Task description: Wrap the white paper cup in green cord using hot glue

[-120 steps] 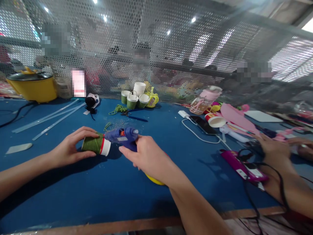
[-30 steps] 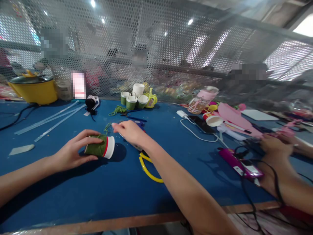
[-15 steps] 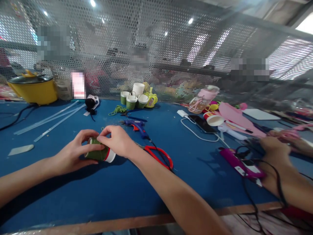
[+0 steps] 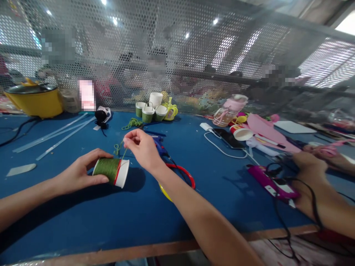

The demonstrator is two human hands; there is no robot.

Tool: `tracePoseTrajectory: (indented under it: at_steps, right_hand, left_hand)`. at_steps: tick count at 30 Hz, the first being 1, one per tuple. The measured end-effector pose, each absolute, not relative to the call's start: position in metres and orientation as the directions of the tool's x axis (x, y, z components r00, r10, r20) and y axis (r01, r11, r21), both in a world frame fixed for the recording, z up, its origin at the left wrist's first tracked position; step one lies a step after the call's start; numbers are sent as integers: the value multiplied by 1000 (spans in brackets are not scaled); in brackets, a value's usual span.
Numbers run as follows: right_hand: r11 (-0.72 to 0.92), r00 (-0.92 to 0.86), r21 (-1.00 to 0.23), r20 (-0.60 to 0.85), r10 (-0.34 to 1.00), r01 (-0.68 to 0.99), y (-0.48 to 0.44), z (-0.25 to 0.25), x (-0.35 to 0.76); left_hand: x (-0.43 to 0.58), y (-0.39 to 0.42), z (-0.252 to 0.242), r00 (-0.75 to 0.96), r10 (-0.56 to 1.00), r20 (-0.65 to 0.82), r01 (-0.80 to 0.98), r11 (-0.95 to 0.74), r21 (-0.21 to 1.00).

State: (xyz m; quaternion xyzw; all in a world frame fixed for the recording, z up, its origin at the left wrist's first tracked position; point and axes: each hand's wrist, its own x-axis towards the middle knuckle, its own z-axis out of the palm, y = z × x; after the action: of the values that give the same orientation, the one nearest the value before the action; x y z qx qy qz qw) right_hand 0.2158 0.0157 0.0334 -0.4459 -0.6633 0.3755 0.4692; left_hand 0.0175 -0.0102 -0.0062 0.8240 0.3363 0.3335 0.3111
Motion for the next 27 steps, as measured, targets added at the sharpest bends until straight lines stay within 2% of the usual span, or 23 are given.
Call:
tracePoseTrajectory:
  at_steps: [4, 13, 27]
  right_hand:
    - [331, -174, -916, 297, 939, 225, 17, 30, 216]
    - [321, -210, -911, 271, 939, 260, 13, 32, 211]
    - [212, -258, -947, 148, 955, 240, 9, 28, 209]
  left_hand:
    - [17, -12, -5, 573, 744, 343, 343, -598, 724]
    - [16, -15, -4, 627, 652, 427, 336, -720, 607]
    - [15, -17, -4, 634, 552, 541, 289, -818, 497]
